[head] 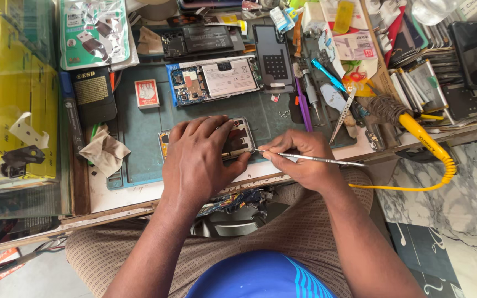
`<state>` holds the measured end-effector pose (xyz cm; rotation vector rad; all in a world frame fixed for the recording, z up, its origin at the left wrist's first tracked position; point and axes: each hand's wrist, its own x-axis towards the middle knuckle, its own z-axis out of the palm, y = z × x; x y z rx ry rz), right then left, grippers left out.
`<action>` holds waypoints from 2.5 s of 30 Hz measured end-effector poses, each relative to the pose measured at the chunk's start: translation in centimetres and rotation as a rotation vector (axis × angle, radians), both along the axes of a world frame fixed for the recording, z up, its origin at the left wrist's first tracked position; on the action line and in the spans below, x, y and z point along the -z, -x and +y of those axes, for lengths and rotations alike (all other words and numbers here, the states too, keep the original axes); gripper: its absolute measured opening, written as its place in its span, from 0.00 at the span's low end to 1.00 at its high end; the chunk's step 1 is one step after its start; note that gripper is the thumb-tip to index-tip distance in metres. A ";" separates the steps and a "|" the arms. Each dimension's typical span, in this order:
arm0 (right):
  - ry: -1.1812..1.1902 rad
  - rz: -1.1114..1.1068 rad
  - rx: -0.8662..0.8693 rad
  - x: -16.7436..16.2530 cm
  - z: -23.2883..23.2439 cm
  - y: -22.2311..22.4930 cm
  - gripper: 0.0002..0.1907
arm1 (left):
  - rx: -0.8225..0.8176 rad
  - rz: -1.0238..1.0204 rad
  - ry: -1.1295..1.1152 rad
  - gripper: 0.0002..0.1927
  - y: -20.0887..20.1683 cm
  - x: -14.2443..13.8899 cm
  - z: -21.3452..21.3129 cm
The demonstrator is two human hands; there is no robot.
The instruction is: The person uses a metal prying tool to carefully lift and separate the internal components of a disassembled smartphone. They work along the edges of the device to detach the screen assembly from the chassis.
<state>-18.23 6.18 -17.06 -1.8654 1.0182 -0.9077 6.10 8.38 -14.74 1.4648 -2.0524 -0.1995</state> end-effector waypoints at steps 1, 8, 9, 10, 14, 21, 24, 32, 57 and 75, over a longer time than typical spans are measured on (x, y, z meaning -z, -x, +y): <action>0.008 -0.002 -0.016 0.3 0.1 -0.1 0.08 | -0.001 -0.003 -0.005 0.31 0.0 0.3 0.2; -0.118 -0.046 -0.136 2.9 -2.9 0.5 0.09 | -0.001 -0.012 -0.009 0.32 0.1 3.3 -1.0; -0.157 -0.067 -0.162 3.3 -3.9 0.9 0.09 | 0.001 -0.010 -0.011 0.32 0.4 3.7 -1.6; -0.184 -0.036 -0.163 3.7 -5.0 1.2 0.09 | 0.000 -0.011 -0.010 0.32 0.7 4.2 -2.3; -0.263 0.046 -0.180 5.5 -9.4 2.3 0.10 | 0.003 -0.001 -0.017 0.31 1.6 6.3 -5.6; -0.295 -0.013 -0.233 9.0 -13.9 1.6 0.11 | -0.001 0.005 -0.002 0.31 0.8 9.6 -9.7; -0.254 0.062 -0.201 9.7 -14.5 2.8 0.11 | -0.003 0.008 -0.003 0.31 2.2 10.2 -10.5; -0.314 -0.120 -0.178 11.2 -12.8 7.5 0.09 | -0.009 -0.004 0.001 0.31 6.7 11.3 -9.4; -0.183 -0.037 -0.163 13.7 -12.9 9.4 0.11 | -0.016 -0.023 -0.003 0.32 9.0 14.0 -9.5; -0.185 -0.123 -0.201 14.0 -12.7 11.6 0.10 | -0.024 -0.029 0.010 0.32 11.1 13.9 -9.4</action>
